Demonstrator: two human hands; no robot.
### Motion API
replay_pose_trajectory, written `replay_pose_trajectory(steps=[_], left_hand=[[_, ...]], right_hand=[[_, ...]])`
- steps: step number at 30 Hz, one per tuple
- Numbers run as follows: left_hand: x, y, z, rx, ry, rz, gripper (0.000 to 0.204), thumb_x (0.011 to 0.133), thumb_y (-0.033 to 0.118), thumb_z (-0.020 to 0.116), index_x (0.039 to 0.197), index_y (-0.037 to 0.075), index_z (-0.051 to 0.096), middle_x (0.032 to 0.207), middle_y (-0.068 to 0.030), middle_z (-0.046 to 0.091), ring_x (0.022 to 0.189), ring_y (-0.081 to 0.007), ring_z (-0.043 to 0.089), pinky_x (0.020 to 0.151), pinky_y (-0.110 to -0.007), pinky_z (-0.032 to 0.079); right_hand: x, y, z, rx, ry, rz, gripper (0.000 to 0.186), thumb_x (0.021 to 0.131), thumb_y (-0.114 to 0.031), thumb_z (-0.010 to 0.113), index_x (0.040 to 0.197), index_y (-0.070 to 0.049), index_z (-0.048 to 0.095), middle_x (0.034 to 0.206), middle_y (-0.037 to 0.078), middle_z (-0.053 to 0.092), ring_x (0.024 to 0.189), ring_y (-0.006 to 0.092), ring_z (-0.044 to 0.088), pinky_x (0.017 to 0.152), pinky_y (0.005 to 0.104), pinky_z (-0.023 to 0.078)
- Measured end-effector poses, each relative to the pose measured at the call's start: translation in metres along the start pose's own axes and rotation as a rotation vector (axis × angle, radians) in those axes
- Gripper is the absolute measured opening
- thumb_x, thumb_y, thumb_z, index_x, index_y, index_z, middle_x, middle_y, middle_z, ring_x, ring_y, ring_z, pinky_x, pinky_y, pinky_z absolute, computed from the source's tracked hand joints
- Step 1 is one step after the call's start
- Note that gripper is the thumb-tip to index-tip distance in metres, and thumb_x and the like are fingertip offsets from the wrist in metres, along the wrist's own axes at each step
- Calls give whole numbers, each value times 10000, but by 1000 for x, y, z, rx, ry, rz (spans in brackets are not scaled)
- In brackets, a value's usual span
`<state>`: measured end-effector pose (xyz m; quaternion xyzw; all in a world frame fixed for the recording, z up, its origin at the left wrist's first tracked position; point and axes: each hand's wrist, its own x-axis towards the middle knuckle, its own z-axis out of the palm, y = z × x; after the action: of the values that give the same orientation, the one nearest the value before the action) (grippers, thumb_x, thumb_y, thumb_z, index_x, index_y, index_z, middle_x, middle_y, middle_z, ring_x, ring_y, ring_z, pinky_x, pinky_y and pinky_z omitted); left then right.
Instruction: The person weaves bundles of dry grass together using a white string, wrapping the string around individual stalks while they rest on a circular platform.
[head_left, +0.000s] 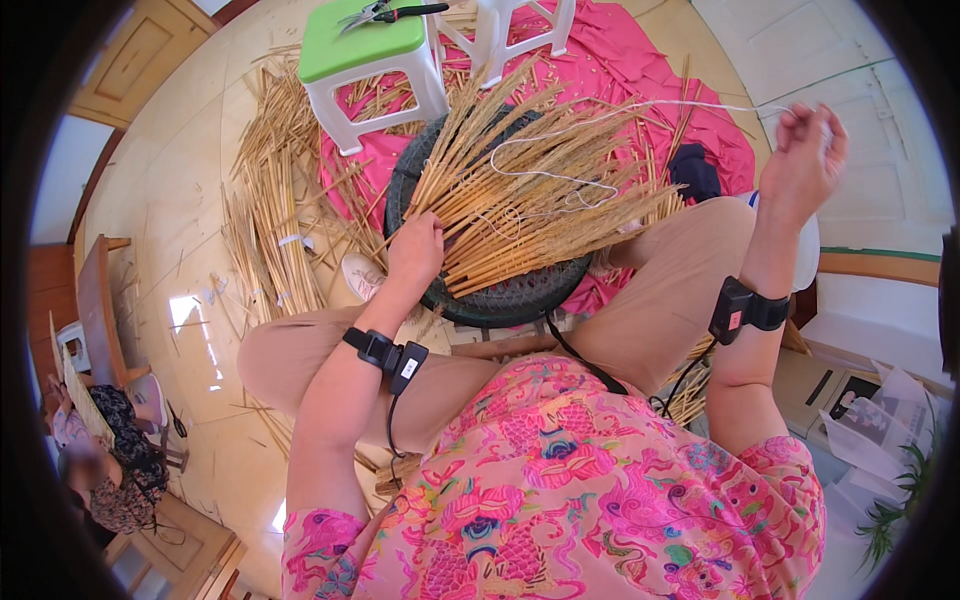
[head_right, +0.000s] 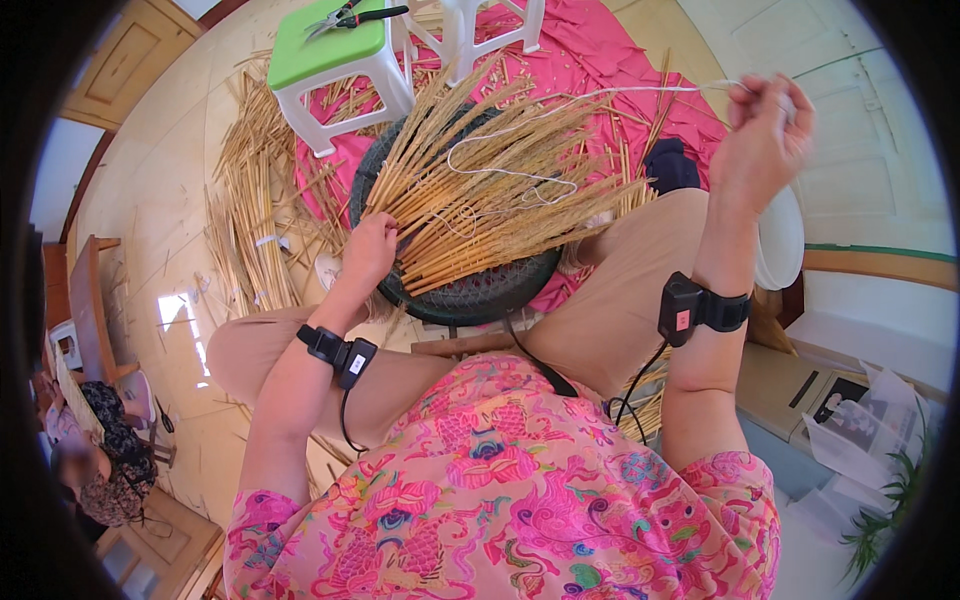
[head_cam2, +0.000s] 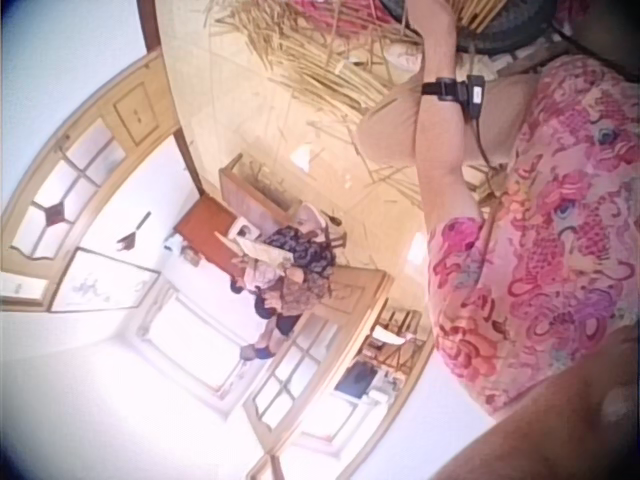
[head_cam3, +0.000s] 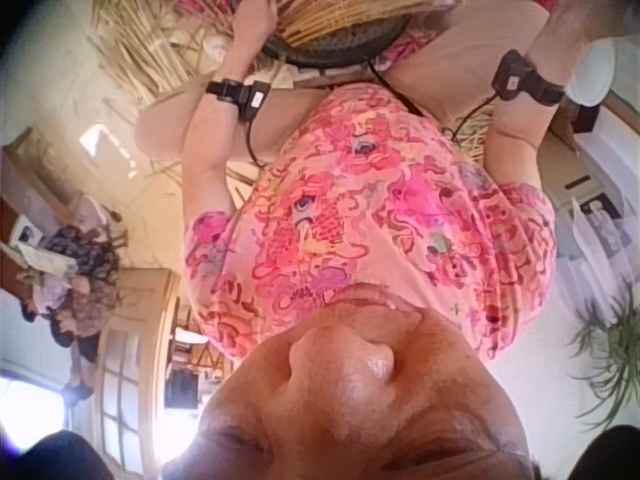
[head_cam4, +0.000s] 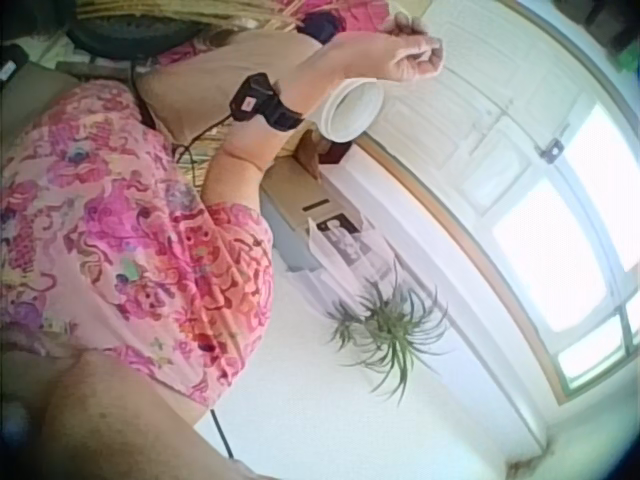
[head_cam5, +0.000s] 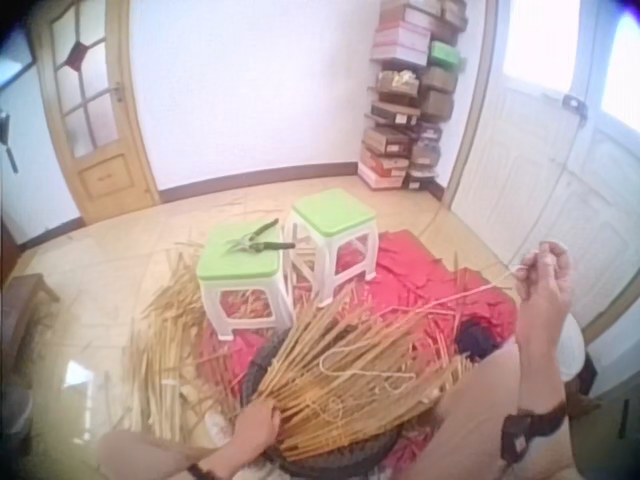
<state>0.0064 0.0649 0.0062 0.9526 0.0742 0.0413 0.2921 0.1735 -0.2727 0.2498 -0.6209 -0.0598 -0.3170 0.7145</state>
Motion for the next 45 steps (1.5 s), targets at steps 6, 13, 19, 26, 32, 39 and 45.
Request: replay_pose_trajectory(steps=[6,13,19,26,32,39,45], left_hand=[[8,-6,10,94,-58,56,115,800,122,613,872,46,565,840,-157,584,802,-343,602,683,-428,481],[15,4,11,270,-29,192,178,745,117,641,862,40,531,846,-137,596,785,-321,614,652,-411,500],[15,-1,17,326,-88,223,196,735,117,651,866,32,533,829,-146,614,768,-324,631,641,-409,504],[16,13,2,278,-252,47,204,772,183,651,843,13,564,774,-183,643,738,-333,645,644,-423,508],[17,4,0,183,-321,12,247,809,282,620,830,37,591,763,-177,644,739,-351,629,654,-441,496],[23,0,-4,225,-371,240,276,919,307,478,852,52,562,770,-165,643,753,-346,624,651,-459,481],[21,-5,2,266,-354,288,271,930,296,457,866,39,513,700,-171,635,687,-363,623,610,-478,474]], right_hand=[[-102,67,47,-266,-684,419,82,873,-106,587,856,-26,585,768,31,611,712,109,613,625,246,480],[-235,165,62,-369,-989,507,82,830,-86,607,877,-23,584,710,134,606,621,229,612,573,328,466],[-257,189,51,-497,-931,487,56,881,-57,568,902,-6,559,710,47,609,635,121,621,568,263,477],[-255,188,48,-393,-889,647,61,886,-57,567,910,-1,562,731,44,605,632,93,596,568,245,466],[-256,189,48,-304,-829,691,50,873,-54,583,878,-12,557,686,44,603,604,106,604,552,257,476],[-255,192,45,-204,-824,771,60,894,-69,558,891,-10,552,674,40,598,583,94,589,520,251,466],[-255,153,42,-363,-1087,837,132,909,-124,525,899,2,562,606,58,611,482,126,579,471,281,452]])
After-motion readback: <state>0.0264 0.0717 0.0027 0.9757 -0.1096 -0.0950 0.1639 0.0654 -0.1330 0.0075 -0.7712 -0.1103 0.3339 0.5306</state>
